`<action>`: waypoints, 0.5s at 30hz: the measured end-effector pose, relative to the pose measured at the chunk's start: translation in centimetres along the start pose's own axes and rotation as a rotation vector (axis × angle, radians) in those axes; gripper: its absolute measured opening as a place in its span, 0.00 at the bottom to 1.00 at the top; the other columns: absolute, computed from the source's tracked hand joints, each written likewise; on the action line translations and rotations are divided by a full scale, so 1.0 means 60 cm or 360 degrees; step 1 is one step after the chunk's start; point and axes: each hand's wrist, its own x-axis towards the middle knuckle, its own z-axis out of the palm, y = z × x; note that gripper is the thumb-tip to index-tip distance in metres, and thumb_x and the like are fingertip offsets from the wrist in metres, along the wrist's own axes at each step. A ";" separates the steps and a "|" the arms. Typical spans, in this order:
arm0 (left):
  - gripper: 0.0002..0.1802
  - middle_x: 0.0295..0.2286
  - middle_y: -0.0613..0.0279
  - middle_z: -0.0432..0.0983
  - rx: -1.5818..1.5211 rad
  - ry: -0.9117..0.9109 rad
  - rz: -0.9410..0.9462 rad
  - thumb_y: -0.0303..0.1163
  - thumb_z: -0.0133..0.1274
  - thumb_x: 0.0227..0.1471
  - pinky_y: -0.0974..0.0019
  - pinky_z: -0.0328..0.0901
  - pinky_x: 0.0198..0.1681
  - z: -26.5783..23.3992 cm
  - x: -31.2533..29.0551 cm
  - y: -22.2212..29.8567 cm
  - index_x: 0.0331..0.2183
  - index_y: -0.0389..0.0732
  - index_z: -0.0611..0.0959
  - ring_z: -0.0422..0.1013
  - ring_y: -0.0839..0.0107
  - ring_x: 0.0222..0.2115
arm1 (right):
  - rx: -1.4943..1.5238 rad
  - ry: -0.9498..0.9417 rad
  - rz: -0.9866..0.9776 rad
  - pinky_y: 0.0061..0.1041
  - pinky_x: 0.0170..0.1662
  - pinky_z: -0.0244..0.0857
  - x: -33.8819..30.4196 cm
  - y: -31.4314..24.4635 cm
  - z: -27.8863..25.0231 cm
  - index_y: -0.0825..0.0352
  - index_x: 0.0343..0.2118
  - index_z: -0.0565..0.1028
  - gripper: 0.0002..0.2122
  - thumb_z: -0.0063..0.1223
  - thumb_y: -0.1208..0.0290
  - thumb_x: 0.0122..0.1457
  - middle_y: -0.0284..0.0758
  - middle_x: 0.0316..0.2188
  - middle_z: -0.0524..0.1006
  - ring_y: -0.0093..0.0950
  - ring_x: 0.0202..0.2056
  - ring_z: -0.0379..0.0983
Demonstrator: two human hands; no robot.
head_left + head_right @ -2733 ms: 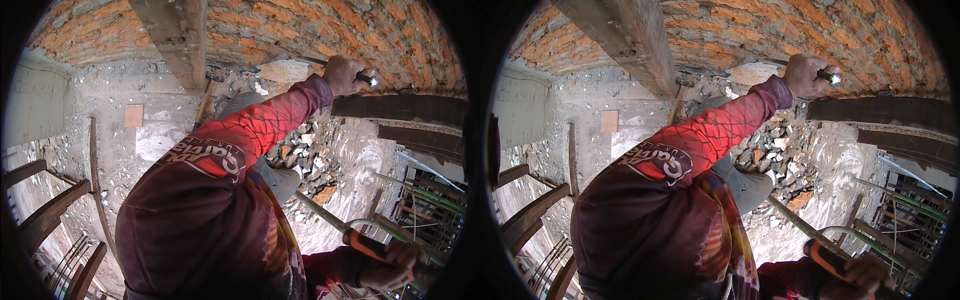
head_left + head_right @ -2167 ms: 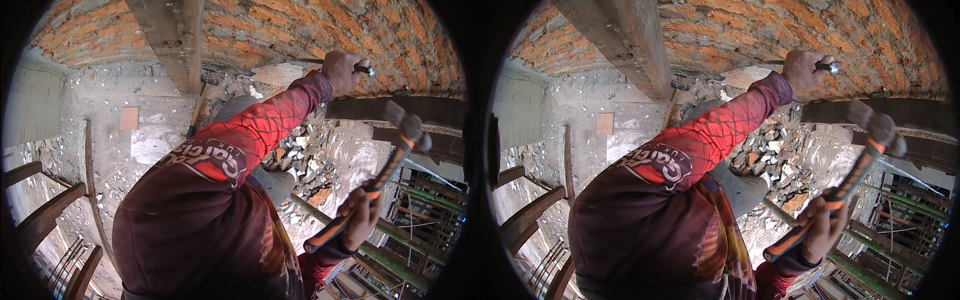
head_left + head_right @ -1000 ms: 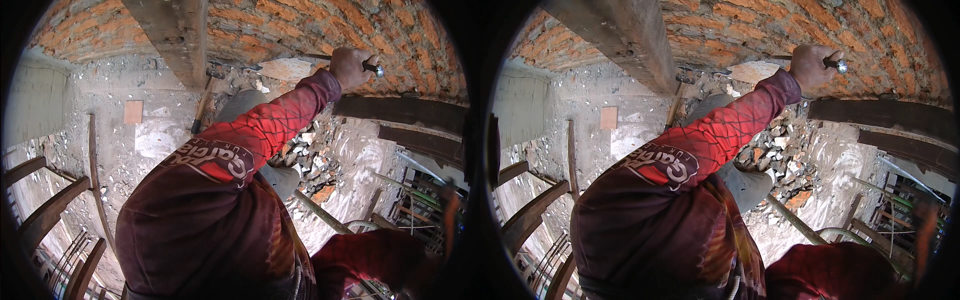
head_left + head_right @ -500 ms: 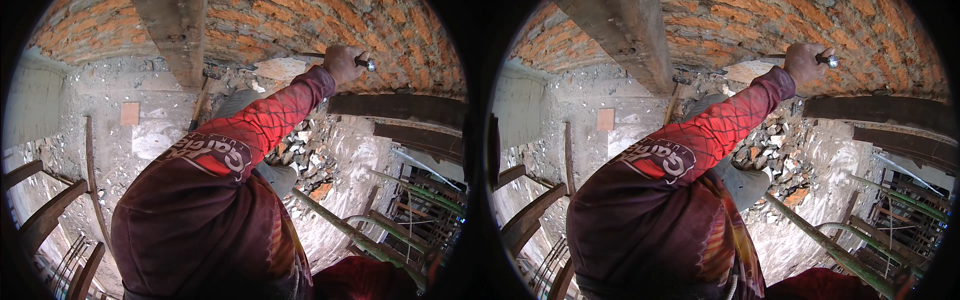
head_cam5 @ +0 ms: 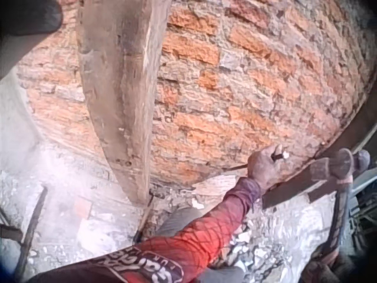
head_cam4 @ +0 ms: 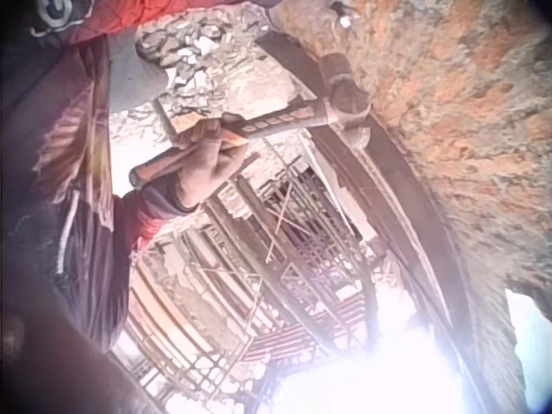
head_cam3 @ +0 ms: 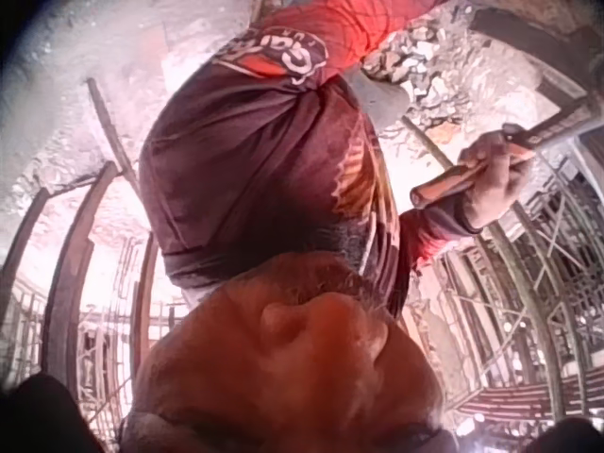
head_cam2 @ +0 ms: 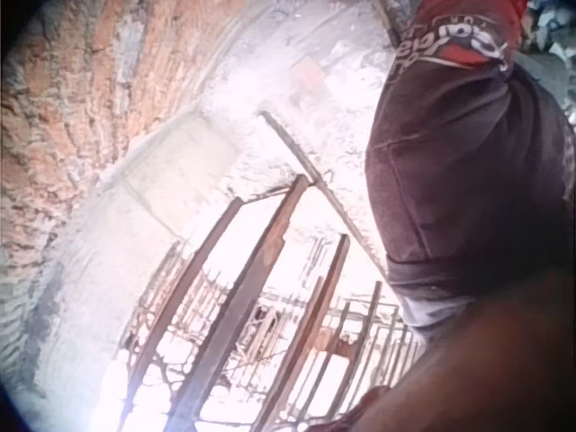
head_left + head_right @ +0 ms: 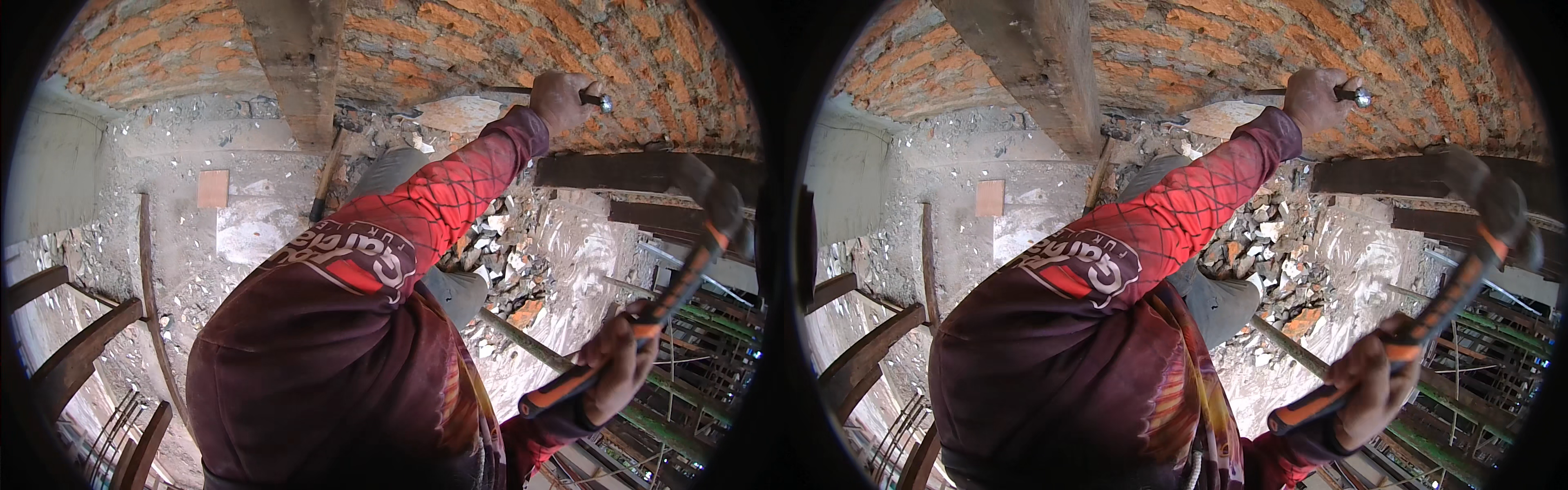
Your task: The recorder uses a hammer and a chisel to chip away mortar or brick from a wall.
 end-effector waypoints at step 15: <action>0.14 0.18 0.50 0.74 0.0045 0.0093 0.0134 0.39 0.63 0.40 0.56 0.64 0.23 0.003 -0.005 -0.026 0.19 0.40 0.80 0.72 0.52 0.19 | -0.0337 -0.0158 -0.0023 0.20 0.17 0.61 0.134 0.112 0.053 0.69 0.38 0.69 0.04 0.46 0.76 0.61 0.29 0.16 0.66 0.18 0.14 0.62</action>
